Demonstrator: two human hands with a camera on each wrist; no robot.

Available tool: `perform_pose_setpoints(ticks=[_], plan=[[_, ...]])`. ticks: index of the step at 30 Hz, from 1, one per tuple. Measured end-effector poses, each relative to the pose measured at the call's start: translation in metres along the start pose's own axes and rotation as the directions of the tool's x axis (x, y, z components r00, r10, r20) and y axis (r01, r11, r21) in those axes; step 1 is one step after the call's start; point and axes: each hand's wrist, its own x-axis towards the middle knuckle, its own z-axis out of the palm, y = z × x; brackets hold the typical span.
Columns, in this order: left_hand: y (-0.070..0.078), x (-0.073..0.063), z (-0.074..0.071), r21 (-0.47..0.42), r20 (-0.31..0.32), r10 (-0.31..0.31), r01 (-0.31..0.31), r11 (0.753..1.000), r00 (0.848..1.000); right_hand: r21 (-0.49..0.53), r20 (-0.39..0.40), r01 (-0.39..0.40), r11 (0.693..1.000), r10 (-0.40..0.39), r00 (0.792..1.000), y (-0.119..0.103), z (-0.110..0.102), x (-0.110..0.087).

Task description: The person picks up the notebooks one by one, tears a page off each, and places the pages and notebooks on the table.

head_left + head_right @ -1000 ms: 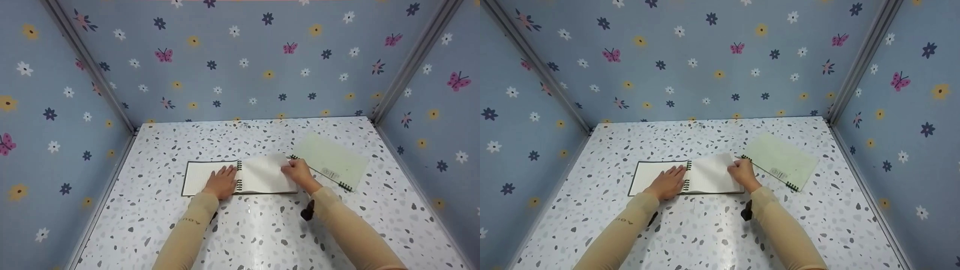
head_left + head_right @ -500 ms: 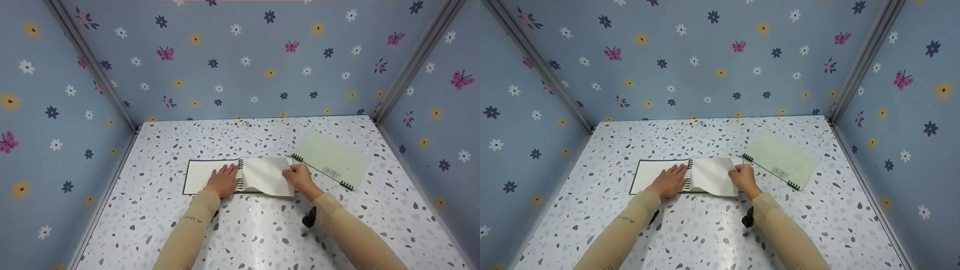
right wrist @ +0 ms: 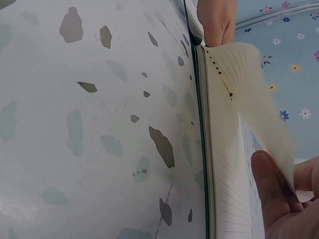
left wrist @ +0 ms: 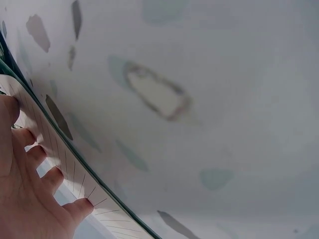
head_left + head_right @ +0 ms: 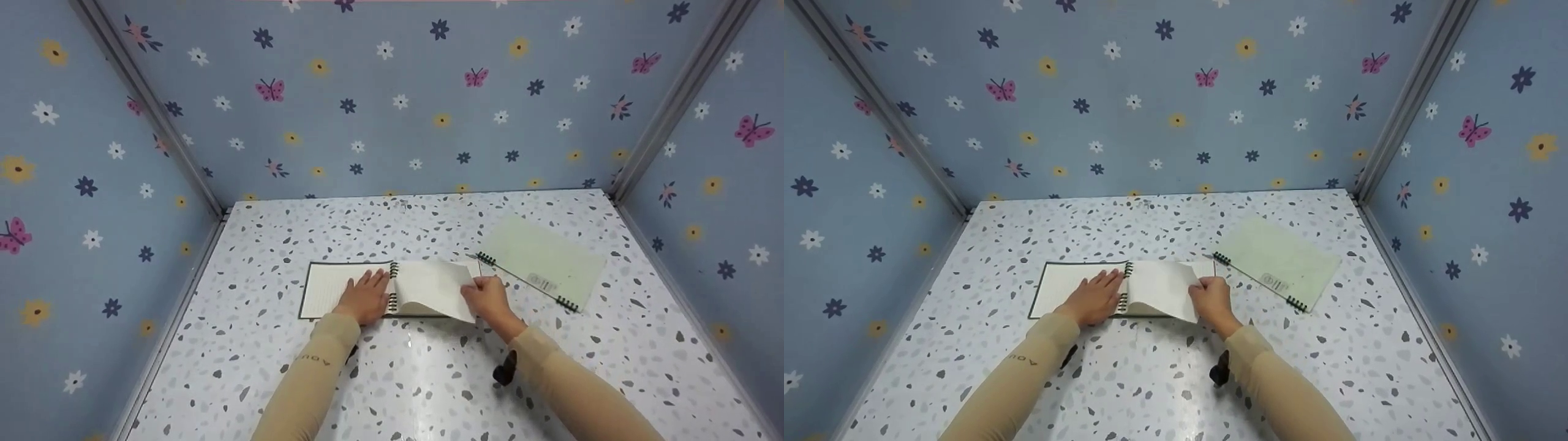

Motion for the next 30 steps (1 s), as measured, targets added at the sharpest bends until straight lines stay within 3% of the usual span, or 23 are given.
perform_pose_setpoints(ticks=[10,19,26,30], plan=[[0.0,0.005,0.003,-0.01,-0.011,0.018,-0.018,1.0,1.0,0.038,-0.05,0.05,0.998,-0.048,0.998,0.003,0.003,-0.01],[0.002,0.001,-0.003,0.009,-0.006,0.008,-0.008,1.0,1.0,0.059,-0.05,0.02,0.998,-0.017,0.999,0.007,-0.005,-0.014],[0.003,-0.004,-0.007,0.016,0.001,0.001,-0.001,1.0,1.0,0.13,0.048,-0.081,0.988,0.075,0.996,0.007,-0.013,-0.008],[0.004,-0.003,-0.006,0.009,0.0,0.004,-0.004,1.0,1.0,0.091,0.112,-0.144,0.985,0.133,0.985,0.001,-0.017,-0.004]])
